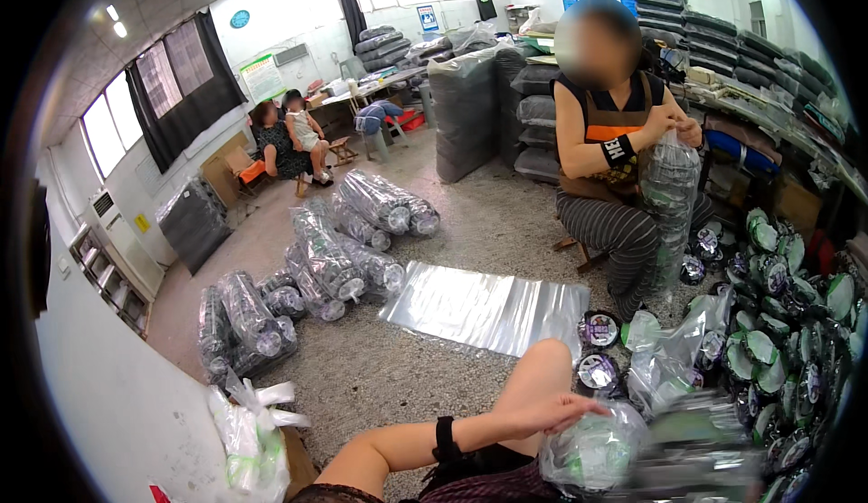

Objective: The person picks up several circular packaged items from a pile and places them into long plastic sleeves by hand, stacking them inside the sleeves.

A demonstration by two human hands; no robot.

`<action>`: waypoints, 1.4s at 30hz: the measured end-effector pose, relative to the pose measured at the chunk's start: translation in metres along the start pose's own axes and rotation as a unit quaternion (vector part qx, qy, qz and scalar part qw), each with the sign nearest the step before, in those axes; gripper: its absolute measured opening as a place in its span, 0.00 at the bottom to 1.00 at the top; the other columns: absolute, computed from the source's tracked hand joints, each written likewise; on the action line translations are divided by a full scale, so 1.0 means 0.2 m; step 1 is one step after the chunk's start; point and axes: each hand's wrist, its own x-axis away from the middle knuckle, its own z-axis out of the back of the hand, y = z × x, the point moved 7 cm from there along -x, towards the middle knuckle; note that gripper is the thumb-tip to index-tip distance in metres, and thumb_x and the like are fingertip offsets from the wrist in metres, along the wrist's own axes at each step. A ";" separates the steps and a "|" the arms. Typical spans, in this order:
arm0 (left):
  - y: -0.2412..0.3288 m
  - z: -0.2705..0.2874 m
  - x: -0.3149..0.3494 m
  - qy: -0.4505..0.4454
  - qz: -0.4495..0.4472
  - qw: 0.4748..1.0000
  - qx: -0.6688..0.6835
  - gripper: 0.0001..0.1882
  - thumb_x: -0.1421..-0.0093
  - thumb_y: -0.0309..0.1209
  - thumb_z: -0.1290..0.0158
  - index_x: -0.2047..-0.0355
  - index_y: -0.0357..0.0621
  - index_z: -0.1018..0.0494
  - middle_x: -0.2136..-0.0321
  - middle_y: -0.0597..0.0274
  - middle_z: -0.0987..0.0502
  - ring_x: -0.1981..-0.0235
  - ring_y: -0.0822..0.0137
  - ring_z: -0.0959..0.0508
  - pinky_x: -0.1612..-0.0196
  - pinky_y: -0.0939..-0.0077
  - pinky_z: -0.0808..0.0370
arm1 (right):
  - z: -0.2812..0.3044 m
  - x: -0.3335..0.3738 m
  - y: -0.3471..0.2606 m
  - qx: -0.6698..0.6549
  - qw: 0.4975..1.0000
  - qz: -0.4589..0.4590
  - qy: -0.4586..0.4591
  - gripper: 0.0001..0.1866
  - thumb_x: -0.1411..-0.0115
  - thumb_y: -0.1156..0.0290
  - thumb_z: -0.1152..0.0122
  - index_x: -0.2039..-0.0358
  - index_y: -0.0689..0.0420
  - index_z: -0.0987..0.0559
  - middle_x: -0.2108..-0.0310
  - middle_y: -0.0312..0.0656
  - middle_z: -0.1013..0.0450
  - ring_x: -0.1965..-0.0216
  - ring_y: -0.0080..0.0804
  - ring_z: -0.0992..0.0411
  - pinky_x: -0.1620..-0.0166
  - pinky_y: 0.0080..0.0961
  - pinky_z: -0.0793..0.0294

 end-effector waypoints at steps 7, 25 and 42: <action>0.06 -0.18 -0.04 -0.076 0.023 0.986 0.146 0.20 0.32 0.39 0.62 0.46 0.44 0.32 0.89 0.76 0.45 0.88 0.82 0.46 0.85 0.85 0.49 | -0.18 -0.09 -0.07 -0.031 0.996 0.061 -0.056 0.35 0.50 0.64 0.37 0.44 0.61 0.38 0.55 0.57 0.34 0.57 0.47 0.33 0.56 0.36 0.34; 0.11 -0.42 0.11 -0.006 -0.044 0.985 0.168 0.19 0.34 0.43 0.60 0.50 0.50 0.28 0.90 0.73 0.42 0.90 0.82 0.40 0.86 0.85 0.41 | -0.79 0.10 0.17 -0.290 0.908 -0.282 -0.105 0.29 0.43 0.66 0.45 0.43 0.62 0.38 0.46 0.56 0.37 0.48 0.48 0.36 0.47 0.38 0.38; 0.93 -0.60 0.42 -0.109 -0.150 0.955 0.231 0.25 0.31 0.45 0.66 0.43 0.42 0.38 0.90 0.76 0.48 0.89 0.82 0.50 0.84 0.86 0.50 | 0.50 0.22 -0.18 -0.408 0.912 -0.031 -0.002 0.23 0.43 0.59 0.46 0.52 0.62 0.33 0.54 0.48 0.35 0.57 0.37 0.38 0.60 0.35 0.40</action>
